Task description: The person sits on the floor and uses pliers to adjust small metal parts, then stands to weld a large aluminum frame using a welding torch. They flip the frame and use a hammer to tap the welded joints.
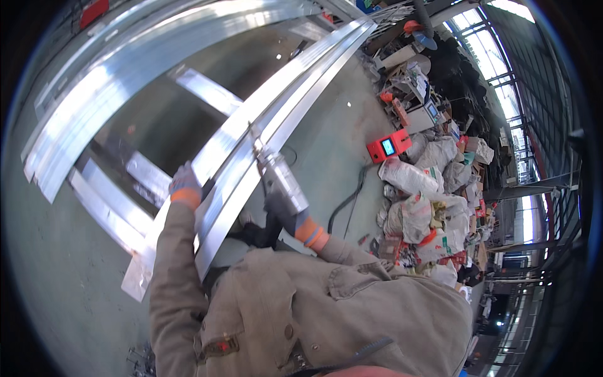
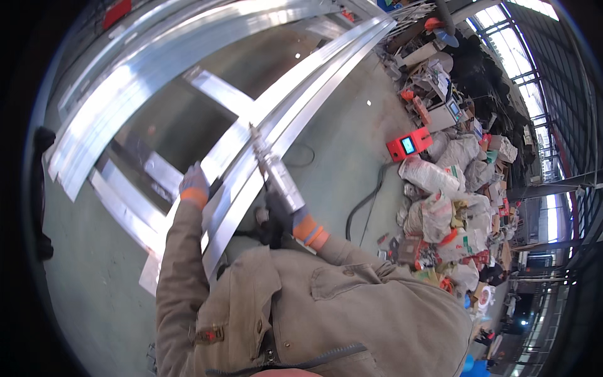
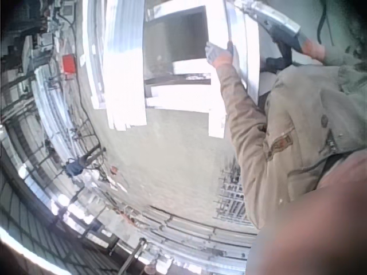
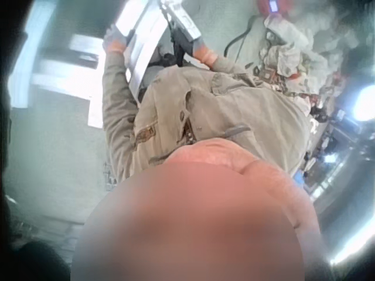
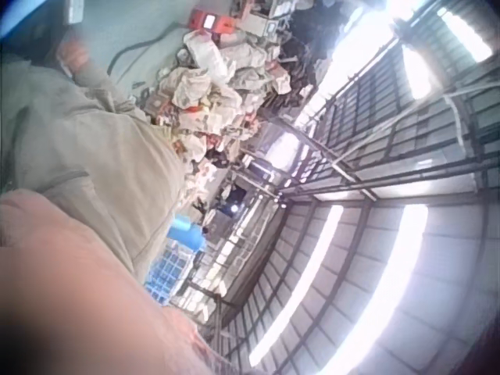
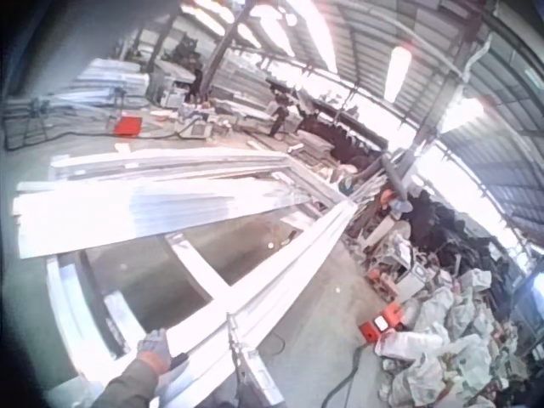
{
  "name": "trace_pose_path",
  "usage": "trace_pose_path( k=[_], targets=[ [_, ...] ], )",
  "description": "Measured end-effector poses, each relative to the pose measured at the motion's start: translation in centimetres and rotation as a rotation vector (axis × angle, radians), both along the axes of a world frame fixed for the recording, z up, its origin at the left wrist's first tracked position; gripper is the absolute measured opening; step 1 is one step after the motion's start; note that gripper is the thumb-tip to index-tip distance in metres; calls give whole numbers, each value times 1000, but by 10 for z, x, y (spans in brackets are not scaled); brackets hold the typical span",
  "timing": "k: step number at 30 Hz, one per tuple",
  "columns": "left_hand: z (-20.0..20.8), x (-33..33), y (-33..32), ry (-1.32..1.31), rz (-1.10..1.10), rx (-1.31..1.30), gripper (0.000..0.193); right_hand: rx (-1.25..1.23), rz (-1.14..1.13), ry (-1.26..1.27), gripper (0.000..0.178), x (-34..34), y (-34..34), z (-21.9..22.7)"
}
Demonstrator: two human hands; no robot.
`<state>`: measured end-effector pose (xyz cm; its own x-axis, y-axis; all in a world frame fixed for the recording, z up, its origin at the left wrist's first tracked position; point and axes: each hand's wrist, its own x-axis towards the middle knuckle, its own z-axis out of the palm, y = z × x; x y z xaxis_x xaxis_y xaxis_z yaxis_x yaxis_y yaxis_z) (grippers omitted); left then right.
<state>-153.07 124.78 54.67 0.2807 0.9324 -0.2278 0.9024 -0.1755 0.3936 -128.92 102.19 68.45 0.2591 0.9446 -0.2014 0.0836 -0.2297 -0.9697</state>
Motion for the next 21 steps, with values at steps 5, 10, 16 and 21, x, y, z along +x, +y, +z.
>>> trace_pose_path(
  k=[5,10,16,21],
  targets=[
    [7,-3,9,-97,-39,-118,114,52,65,-95,40,75,35,-14],
    [15,2,-5,-101,33,-156,114,-40,11,-31,35,129,76,-19],
    [14,22,-14,-57,22,-71,112,-51,-55,196,29,170,124,-54],
    [4,24,-25,-87,-33,82,79,514,385,-1097,20,221,163,-126]
  ],
)
